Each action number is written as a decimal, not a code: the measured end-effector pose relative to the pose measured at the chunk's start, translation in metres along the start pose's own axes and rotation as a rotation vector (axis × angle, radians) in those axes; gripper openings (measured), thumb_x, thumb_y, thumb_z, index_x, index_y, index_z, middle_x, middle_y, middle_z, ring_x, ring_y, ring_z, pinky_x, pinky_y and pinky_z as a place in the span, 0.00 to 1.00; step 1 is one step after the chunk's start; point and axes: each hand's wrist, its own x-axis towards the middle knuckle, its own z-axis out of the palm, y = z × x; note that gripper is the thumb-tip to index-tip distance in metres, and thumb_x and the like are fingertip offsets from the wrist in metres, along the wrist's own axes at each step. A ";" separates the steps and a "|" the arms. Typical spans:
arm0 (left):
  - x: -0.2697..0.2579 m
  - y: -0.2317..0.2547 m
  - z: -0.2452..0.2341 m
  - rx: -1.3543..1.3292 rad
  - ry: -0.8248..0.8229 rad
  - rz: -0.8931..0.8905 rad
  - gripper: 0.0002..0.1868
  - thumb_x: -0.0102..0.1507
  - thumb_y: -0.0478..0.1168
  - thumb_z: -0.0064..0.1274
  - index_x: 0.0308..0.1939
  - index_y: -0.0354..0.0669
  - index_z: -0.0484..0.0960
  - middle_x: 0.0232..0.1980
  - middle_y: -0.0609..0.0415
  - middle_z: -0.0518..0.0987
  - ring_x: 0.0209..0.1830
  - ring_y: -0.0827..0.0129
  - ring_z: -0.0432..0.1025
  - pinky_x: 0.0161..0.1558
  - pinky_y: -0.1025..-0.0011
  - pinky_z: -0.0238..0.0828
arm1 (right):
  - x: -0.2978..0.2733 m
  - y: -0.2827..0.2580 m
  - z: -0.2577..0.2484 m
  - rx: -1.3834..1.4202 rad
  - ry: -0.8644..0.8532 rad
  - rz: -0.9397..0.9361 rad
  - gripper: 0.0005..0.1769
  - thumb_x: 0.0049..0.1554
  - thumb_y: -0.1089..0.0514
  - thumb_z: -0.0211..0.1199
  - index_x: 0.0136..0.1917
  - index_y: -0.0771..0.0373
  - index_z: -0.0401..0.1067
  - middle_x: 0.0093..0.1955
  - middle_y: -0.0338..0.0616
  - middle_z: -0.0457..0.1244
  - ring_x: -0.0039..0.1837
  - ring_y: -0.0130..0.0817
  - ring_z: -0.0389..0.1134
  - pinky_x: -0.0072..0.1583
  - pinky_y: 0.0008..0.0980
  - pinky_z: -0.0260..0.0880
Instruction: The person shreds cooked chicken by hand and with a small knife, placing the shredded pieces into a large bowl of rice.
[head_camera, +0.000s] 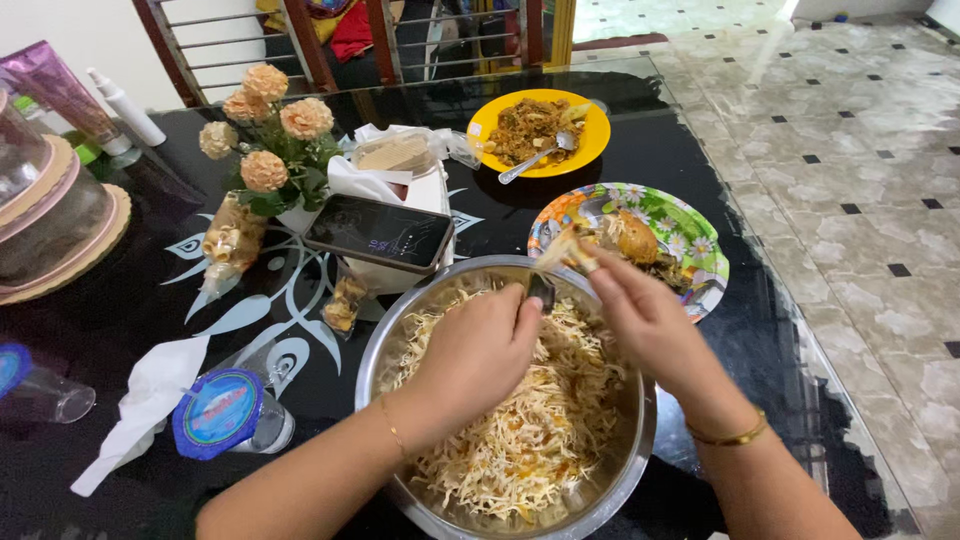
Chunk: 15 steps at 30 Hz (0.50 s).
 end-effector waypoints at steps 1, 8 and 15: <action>0.005 -0.006 -0.001 0.001 0.003 -0.003 0.20 0.70 0.47 0.39 0.33 0.37 0.77 0.28 0.43 0.79 0.29 0.48 0.75 0.36 0.50 0.70 | 0.003 0.003 -0.004 0.245 -0.047 0.039 0.24 0.66 0.51 0.53 0.73 0.54 0.69 0.28 0.30 0.53 0.29 0.21 0.51 0.31 0.25 0.50; 0.046 -0.019 -0.004 0.244 -0.029 0.028 0.21 0.67 0.52 0.46 0.37 0.37 0.82 0.39 0.41 0.81 0.42 0.45 0.76 0.47 0.50 0.72 | -0.003 0.013 -0.032 0.823 -0.205 0.151 0.17 0.71 0.51 0.50 0.57 0.69 0.61 0.29 0.31 0.49 0.29 0.20 0.45 0.29 0.22 0.42; 0.125 -0.014 0.017 0.300 0.044 0.096 0.39 0.56 0.63 0.63 0.49 0.28 0.75 0.44 0.37 0.78 0.42 0.45 0.76 0.42 0.54 0.74 | -0.005 -0.002 -0.041 0.791 -0.123 0.182 0.23 0.65 0.51 0.49 0.73 0.50 0.66 0.27 0.29 0.47 0.28 0.18 0.45 0.28 0.20 0.41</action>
